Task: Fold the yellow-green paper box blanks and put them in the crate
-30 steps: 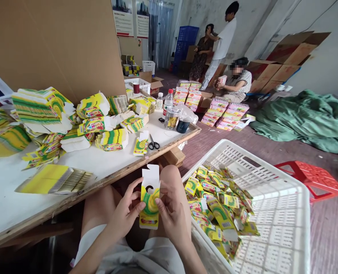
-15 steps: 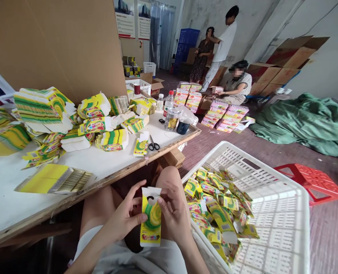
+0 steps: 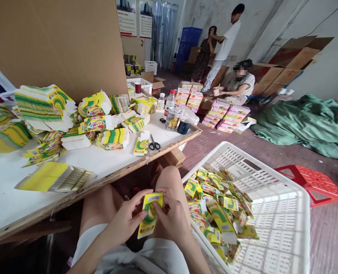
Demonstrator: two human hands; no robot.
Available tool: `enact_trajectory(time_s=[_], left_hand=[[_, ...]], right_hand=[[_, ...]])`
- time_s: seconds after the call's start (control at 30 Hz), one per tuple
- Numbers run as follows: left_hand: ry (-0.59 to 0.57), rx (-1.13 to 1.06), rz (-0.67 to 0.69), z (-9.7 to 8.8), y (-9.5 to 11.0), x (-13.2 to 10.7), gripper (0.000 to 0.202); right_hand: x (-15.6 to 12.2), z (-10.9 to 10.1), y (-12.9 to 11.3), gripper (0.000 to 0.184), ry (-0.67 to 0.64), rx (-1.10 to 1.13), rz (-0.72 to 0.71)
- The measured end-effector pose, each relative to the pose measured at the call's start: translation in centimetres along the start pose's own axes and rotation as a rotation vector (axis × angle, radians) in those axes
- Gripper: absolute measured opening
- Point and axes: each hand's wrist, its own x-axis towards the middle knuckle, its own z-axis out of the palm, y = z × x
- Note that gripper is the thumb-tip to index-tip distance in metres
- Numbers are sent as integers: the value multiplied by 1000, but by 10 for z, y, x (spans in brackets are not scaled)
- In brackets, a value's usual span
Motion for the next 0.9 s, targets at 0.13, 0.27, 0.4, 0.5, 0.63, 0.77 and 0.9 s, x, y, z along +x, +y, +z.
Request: enact_trajectory(time_s=[0.13,0.27,0.4,0.5,0.63,0.77,0.9], left_hand=[[47,-85,-19,-1,3,6,52],[34,-130,-50,5,7,10,50],[36,-105,15,23,15,17,44],[51,12,101,25,23,42,50],[394,490,149,-11,24,110,57],[652,640,12,-62,10,175,53],[735,731,-112,-89,-6,200,39]], right_hand=[[-1,-5,-3,31,11,24,-48],[-1,-11,-4,27,89,19,-78],[-5,-18,-3,21,203,56,-109],[-10,-40,-5,16,515,-107,-209],[-18,-80,-10,29,1017,-391,-169],[-25,-89,-2,31,947,-401,-123],[-25,-69,12,26,780,-234,-73]])
